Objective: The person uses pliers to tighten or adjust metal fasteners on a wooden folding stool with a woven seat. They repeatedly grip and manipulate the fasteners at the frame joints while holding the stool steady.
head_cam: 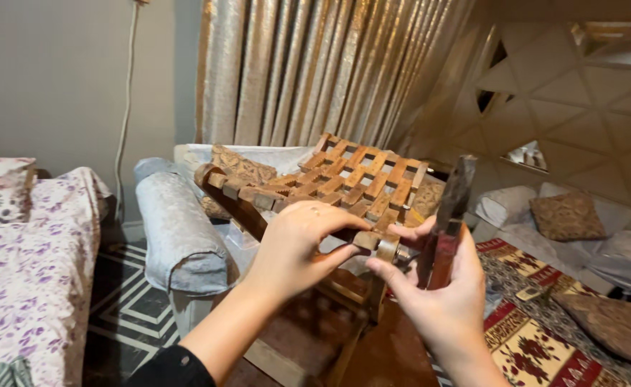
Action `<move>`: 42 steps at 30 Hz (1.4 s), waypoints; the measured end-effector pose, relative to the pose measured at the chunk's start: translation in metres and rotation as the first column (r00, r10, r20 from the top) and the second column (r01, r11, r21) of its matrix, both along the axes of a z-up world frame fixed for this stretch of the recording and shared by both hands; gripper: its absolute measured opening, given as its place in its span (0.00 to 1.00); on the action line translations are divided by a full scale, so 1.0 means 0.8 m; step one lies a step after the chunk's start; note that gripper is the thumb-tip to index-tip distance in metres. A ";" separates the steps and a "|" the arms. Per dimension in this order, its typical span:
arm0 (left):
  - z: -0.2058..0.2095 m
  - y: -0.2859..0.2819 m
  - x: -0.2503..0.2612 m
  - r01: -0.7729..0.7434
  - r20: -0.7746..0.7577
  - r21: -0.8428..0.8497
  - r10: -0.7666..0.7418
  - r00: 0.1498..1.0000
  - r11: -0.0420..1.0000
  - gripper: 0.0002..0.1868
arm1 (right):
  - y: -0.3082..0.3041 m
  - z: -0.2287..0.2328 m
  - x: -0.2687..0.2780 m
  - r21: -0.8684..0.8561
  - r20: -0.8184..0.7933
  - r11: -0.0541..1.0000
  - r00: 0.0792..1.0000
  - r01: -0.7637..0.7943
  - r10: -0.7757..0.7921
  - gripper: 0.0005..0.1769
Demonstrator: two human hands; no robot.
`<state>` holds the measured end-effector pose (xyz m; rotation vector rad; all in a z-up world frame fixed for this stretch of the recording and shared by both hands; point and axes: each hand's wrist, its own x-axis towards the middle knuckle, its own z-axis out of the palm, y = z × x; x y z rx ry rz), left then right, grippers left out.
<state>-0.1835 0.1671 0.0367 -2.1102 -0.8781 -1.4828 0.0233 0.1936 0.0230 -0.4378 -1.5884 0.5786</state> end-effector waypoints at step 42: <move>-0.007 -0.004 0.012 0.032 0.110 -0.080 -0.023 0.994 0.996 0.35 | 0.041 -0.221 0.285 -0.927 -0.319 0.251 0.938 -0.278 -0.139 0.36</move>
